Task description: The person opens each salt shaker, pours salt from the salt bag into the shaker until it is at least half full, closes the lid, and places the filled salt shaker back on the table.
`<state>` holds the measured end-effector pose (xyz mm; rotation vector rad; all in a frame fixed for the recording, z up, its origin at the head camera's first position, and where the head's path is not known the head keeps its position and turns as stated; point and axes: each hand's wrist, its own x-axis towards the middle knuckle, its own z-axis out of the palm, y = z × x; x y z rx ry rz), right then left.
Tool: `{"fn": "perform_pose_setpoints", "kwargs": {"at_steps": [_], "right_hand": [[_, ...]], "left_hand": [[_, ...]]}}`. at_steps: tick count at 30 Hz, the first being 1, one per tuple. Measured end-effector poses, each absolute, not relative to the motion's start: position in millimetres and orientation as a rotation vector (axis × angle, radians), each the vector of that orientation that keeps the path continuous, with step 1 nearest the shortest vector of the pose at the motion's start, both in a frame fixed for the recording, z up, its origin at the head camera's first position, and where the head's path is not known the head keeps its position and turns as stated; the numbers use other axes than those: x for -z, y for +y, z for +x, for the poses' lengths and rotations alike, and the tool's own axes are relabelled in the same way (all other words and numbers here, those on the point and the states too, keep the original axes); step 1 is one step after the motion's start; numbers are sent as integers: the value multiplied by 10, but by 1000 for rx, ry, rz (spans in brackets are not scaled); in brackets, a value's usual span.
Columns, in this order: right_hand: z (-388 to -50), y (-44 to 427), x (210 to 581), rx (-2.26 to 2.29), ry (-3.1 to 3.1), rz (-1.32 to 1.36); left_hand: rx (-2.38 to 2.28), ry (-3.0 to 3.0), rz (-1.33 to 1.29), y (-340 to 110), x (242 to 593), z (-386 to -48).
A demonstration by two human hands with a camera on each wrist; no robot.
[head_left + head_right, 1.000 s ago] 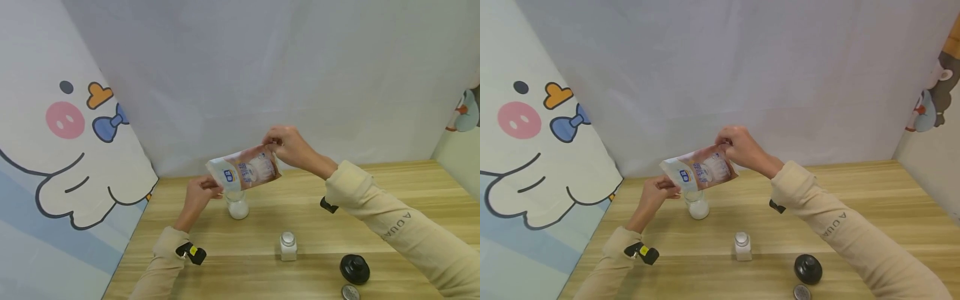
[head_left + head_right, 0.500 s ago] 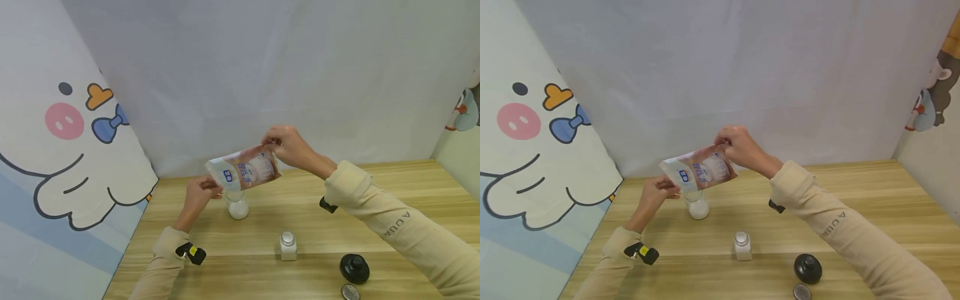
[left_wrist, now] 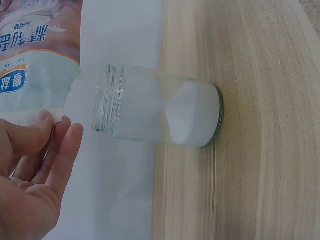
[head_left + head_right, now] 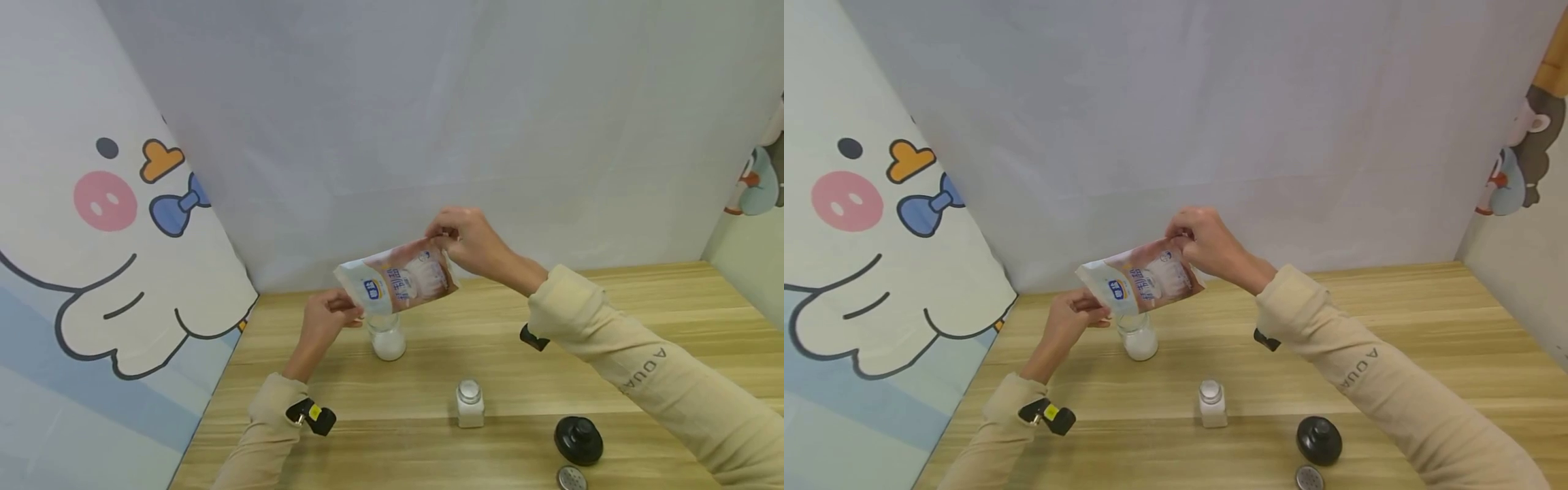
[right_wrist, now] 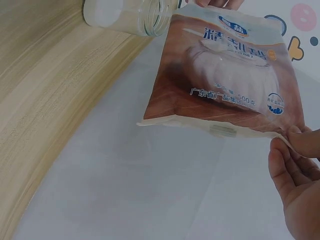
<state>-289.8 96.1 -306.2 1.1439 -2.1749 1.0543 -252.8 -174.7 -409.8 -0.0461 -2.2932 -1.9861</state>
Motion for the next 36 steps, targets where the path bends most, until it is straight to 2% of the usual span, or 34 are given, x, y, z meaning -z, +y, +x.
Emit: {"fn": "perform_pose_setpoints", "kwargs": {"at_steps": [19,29,36], "right_hand": [[-2877,950,3076,-1052,-2168,1144],[-2869,962,3072,-1053,-2174,1136],[-2870,946,3069,-1049,-2164,1133]], "left_hand": [[1994,-2308,-34,-1755,4110,-2510],[1972,-2335,-56,-1675,3869,-2365],[1988,-2333,-58,-1682,3867,-2351]]}}
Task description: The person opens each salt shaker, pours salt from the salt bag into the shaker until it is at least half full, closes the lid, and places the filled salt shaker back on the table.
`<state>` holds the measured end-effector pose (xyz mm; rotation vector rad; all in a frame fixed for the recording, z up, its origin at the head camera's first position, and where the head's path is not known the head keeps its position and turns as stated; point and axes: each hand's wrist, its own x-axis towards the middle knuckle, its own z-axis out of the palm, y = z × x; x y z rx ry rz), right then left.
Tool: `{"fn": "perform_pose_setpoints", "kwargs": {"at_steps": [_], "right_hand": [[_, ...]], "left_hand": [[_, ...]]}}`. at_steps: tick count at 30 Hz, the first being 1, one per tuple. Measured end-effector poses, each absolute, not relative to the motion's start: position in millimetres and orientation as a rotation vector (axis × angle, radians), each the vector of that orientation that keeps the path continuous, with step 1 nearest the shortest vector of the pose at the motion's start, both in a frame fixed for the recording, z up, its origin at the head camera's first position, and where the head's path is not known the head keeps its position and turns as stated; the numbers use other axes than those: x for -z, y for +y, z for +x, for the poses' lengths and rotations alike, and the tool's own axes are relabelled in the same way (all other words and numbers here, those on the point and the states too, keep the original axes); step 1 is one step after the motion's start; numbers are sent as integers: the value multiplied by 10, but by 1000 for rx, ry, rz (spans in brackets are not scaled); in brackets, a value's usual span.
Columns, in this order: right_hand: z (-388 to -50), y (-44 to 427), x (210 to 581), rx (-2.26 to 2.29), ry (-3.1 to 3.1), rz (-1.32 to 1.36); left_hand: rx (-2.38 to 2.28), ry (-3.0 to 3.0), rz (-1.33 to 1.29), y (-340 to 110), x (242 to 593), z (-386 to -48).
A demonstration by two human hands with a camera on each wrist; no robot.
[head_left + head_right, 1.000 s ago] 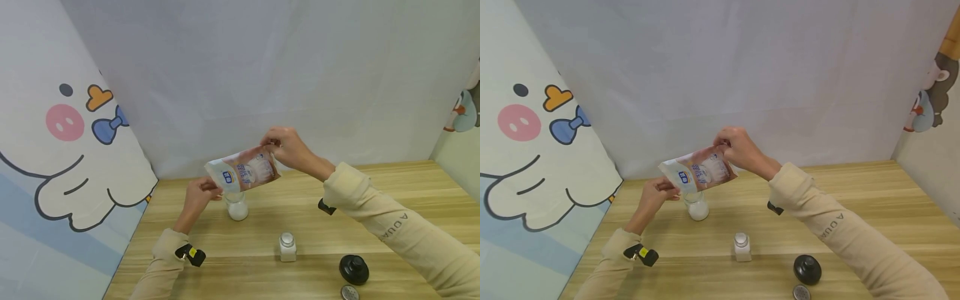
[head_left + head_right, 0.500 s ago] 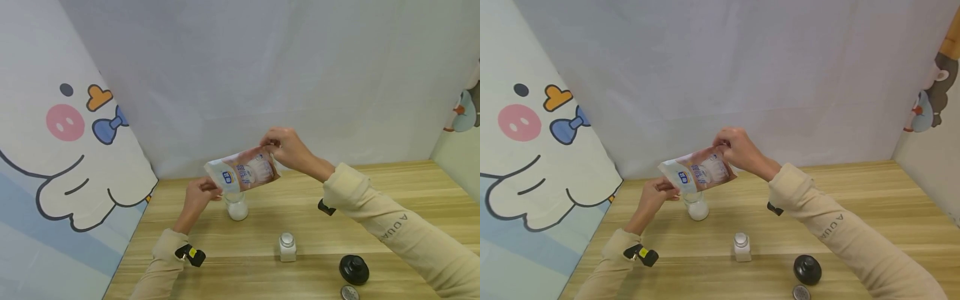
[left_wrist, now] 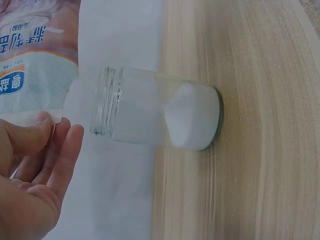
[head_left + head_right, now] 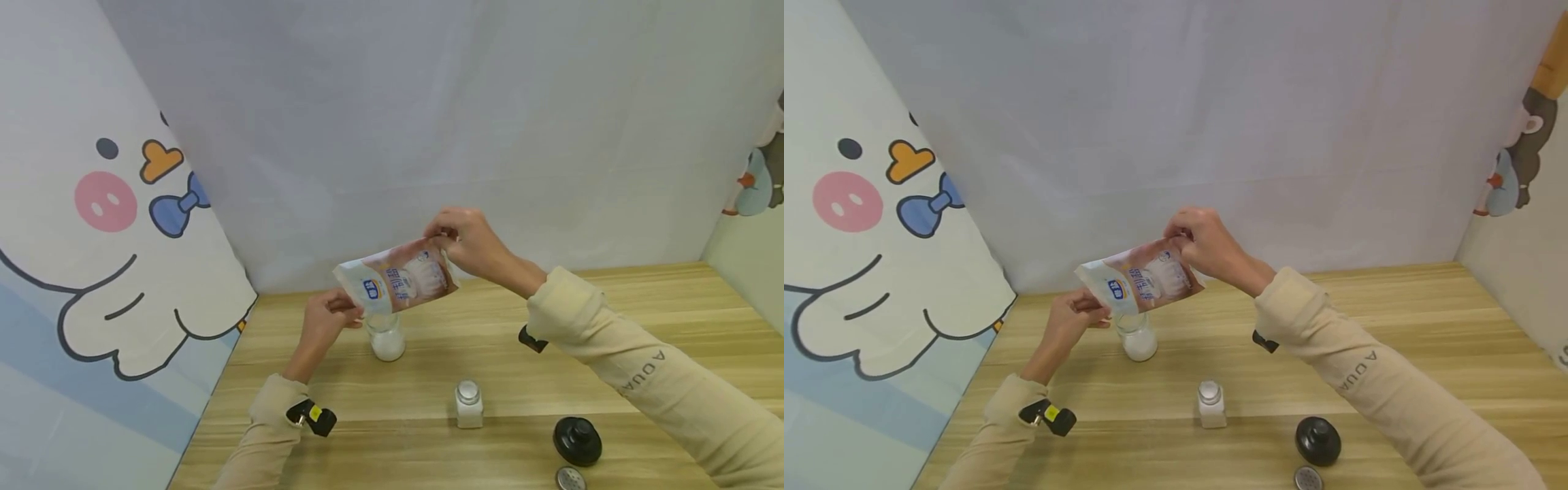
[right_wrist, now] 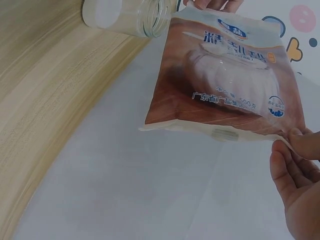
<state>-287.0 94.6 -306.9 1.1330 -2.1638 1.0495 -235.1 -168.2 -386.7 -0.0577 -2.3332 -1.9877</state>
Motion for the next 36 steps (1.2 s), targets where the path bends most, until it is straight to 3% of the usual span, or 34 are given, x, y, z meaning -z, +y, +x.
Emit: {"fn": "perform_pose_setpoints", "kwargs": {"at_steps": [36], "right_hand": [[-2857,905,3076,-1076,-2137,1123]], "left_hand": [[1977,-2313,-58,-1682,3888,-2354]]}}
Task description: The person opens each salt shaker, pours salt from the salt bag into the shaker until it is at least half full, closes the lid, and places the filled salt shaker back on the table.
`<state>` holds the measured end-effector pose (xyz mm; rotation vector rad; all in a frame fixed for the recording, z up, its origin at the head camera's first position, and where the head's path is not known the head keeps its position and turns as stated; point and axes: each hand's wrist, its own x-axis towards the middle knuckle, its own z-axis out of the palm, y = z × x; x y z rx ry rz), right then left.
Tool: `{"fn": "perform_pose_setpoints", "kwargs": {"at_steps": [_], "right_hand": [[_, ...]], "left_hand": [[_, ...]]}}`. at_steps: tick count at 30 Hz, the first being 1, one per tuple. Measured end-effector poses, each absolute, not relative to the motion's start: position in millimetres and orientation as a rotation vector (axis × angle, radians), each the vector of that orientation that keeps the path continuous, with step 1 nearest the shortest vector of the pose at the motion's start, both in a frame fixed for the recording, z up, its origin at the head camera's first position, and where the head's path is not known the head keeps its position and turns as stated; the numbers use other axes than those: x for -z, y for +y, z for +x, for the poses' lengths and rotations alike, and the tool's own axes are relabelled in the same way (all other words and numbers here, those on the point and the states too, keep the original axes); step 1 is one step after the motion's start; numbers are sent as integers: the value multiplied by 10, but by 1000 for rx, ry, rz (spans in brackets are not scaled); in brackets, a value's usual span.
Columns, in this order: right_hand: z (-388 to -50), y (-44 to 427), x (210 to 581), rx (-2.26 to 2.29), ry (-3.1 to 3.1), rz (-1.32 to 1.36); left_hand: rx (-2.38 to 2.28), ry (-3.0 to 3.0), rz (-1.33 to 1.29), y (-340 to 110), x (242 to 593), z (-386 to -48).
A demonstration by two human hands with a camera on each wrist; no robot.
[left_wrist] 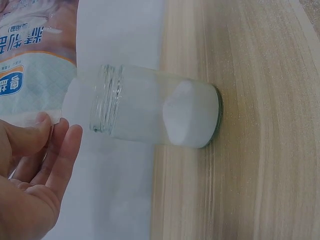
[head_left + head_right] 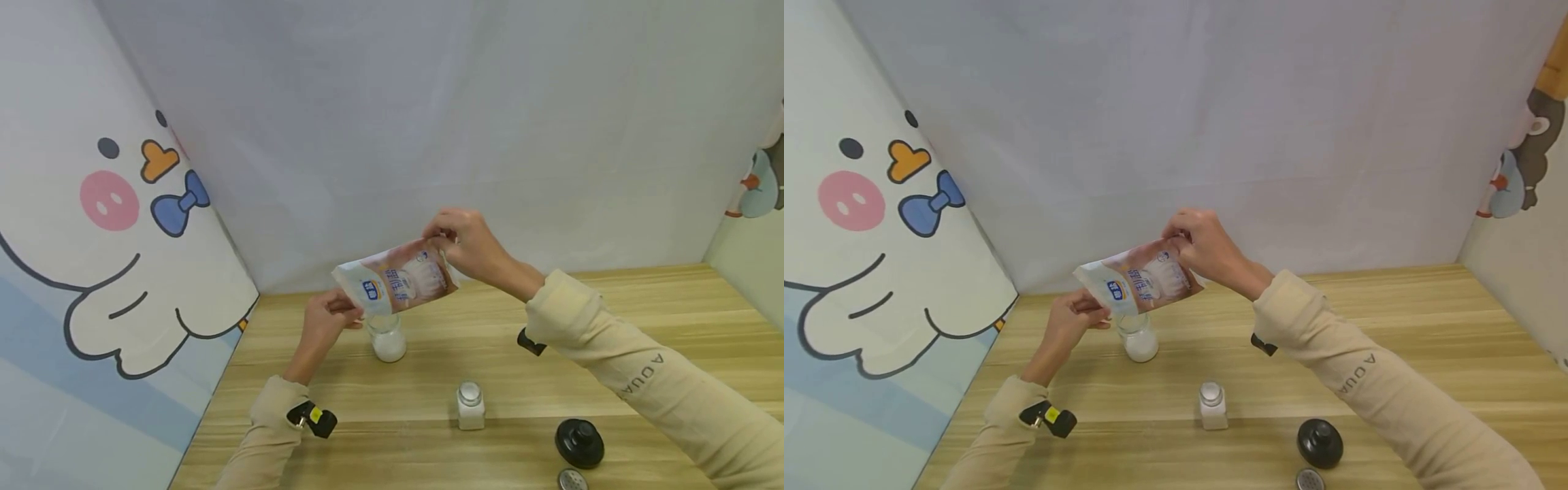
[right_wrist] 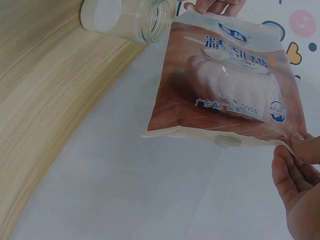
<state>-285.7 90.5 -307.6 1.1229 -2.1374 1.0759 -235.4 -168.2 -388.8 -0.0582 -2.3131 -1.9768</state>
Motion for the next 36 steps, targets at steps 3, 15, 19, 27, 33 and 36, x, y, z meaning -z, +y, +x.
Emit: {"fn": "perform_pose_setpoints", "kwargs": {"at_steps": [3,15,19,27,33,36], "right_hand": [[-2859,903,3076,-1075,-2131,1120],[-2854,906,3082,-1073,-2107,1126],[-2848,908,3081,-1077,-2111,1124],[-2860,905,3076,-1075,-2092,1132],[-2867,910,3087,-1076,-2090,1127],[-2866,917,3091,-1075,-2095,1121]], "left_hand": [[1978,-2312,-61,-1678,3886,-2355],[1975,-2310,-81,-1686,3907,-2363],[1985,-2301,-79,-1684,3914,-2367],[1983,-2303,-87,-1677,3902,-2364],[1981,-2307,-88,-1675,3894,-2353],[1981,-2308,-85,-1675,3905,-2360]]}}
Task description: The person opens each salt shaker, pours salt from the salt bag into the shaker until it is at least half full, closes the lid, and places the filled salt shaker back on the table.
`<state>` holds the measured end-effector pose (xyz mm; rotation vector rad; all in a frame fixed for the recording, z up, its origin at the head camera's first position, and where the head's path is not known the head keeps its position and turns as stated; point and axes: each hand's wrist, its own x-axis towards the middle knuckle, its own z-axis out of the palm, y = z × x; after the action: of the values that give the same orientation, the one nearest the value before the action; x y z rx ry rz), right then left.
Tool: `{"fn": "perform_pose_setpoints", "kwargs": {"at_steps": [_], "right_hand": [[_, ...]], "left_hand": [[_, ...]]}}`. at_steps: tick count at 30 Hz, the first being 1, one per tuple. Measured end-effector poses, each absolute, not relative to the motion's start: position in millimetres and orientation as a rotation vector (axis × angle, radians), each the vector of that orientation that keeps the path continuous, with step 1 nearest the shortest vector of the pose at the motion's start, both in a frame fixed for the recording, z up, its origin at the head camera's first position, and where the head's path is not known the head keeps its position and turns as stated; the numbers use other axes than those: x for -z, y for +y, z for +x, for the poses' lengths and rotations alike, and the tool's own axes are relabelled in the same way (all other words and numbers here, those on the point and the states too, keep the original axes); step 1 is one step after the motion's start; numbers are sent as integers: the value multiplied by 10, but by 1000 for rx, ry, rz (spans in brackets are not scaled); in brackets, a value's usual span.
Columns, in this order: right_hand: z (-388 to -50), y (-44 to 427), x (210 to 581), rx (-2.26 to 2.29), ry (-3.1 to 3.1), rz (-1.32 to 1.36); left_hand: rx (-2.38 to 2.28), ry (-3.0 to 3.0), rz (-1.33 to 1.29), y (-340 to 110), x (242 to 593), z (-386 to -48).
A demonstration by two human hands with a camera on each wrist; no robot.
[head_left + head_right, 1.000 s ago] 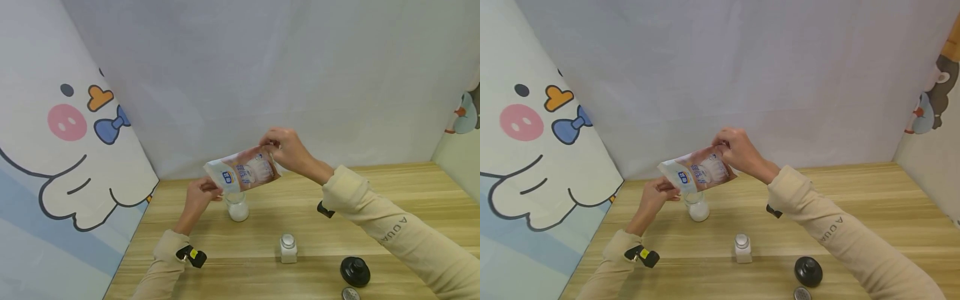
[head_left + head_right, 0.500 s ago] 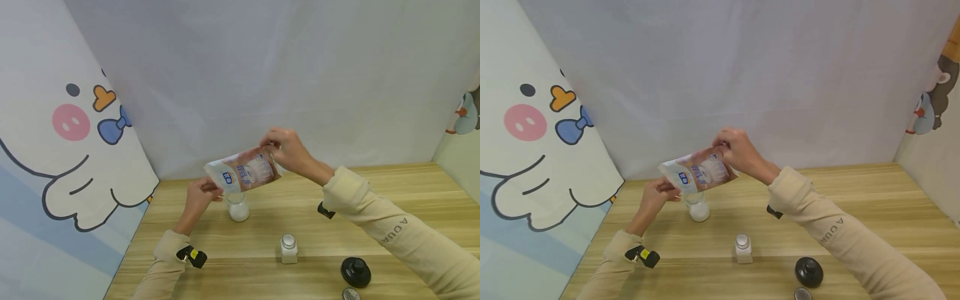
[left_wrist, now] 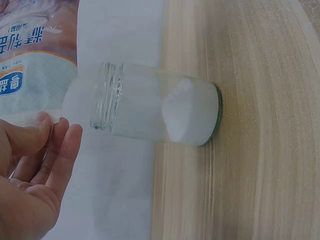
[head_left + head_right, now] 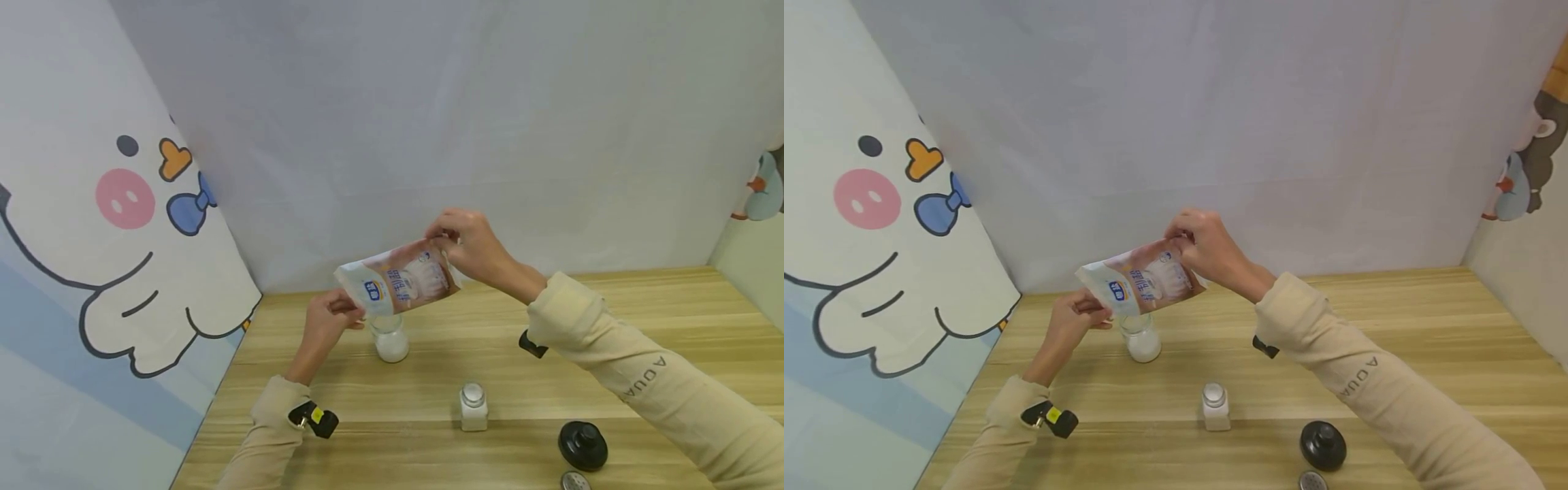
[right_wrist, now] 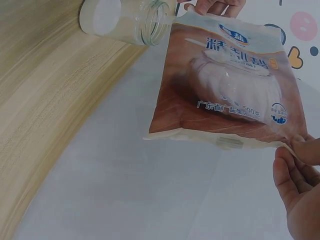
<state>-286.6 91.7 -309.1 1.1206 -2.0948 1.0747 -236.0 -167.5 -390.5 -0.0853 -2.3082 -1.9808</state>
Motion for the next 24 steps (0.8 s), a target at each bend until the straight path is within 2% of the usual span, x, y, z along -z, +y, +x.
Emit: {"fn": "perform_pose_setpoints", "kwargs": {"at_steps": [12,24], "right_hand": [[-2854,916,3091,-1078,-2088,1125],[-2867,898,3100,-1088,-2083,1120]], "left_hand": [[1999,-2275,-56,-1733,4141,-2507],[2012,-2291,-64,-1716,4017,-2446]]}}
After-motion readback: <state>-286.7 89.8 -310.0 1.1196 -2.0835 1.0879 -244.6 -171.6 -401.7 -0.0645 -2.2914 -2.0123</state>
